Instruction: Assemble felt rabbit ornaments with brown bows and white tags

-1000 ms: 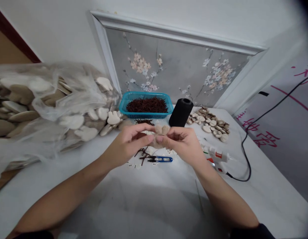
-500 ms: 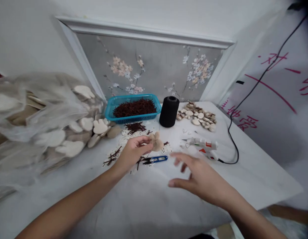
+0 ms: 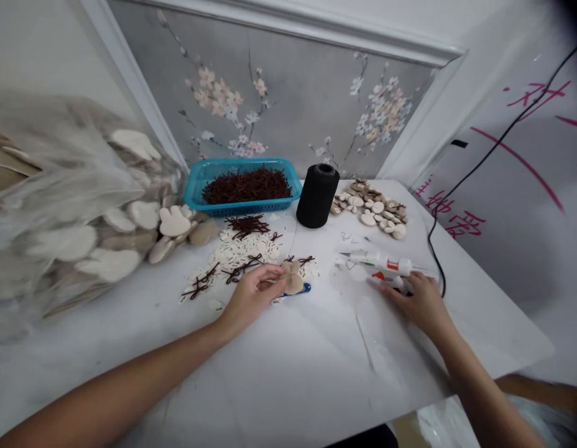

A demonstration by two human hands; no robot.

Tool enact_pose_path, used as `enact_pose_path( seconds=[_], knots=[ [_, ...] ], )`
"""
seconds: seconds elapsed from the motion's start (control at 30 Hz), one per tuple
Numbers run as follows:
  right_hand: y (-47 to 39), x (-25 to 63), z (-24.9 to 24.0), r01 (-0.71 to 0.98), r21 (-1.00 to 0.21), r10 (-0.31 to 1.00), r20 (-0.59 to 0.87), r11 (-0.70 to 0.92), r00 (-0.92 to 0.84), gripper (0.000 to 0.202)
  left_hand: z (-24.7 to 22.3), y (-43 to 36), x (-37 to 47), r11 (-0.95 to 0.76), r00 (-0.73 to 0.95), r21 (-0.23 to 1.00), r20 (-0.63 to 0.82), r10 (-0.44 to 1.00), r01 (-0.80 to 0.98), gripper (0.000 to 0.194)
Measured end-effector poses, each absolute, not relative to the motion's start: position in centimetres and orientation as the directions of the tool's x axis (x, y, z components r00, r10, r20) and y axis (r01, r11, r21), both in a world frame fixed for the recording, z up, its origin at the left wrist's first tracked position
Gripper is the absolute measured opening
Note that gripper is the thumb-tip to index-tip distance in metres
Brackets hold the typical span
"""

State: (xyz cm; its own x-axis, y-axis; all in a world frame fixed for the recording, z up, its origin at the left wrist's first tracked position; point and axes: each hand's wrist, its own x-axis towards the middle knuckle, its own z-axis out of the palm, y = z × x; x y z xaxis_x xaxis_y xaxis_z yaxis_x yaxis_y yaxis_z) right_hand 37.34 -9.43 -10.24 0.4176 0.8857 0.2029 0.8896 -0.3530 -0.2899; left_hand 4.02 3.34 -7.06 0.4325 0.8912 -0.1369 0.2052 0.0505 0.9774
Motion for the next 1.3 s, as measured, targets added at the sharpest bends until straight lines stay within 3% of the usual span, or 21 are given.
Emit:
enact_pose_path(
  seconds=[0.1,0.3,0.47,0.67,0.83,1.13,1.3],
  knots=[
    [-8.6,36.5,-9.6,0.888,-0.361,0.907,0.200,-0.284,0.371,0.049,-7.4,3.1,3.9,0.010,0.448,0.977,-0.107,0.887,0.214,0.023],
    [-9.8,32.6,-8.9,0.769,-0.574,0.858,0.209,-0.281,0.469,0.050,-7.6,2.9,4.0,0.025,0.464,0.966,-0.145,0.874,0.256,0.023],
    [-9.3,29.1,-9.1,0.703,-0.689,0.881,0.209,-0.175,0.425,0.041,-8.0,2.9,4.2,-0.043,0.448,0.970,-0.071,0.891,0.239,0.017],
    [-8.9,27.6,-9.3,0.650,-0.679,0.852,0.070,-0.340,0.518,0.057,-8.0,2.0,4.3,-0.154,0.414,0.953,0.033,0.910,0.262,0.015],
    [-9.1,27.0,-8.9,0.676,-0.695,0.878,0.139,-0.243,0.458,0.050,-7.9,1.6,4.4,-0.209,0.422,0.934,0.071,0.904,0.289,0.014],
    [-9.1,27.0,-9.0,0.749,-0.625,0.895,0.176,-0.221,0.410,0.039,-8.2,1.6,4.3,-0.239,0.421,0.925,0.098,0.902,0.295,0.014],
    [-9.2,27.0,-9.1,0.748,-0.622,0.890,0.175,-0.232,0.422,0.044,-7.9,1.6,4.4,-0.236,0.426,0.923,0.090,0.900,0.305,0.014]
  ],
)
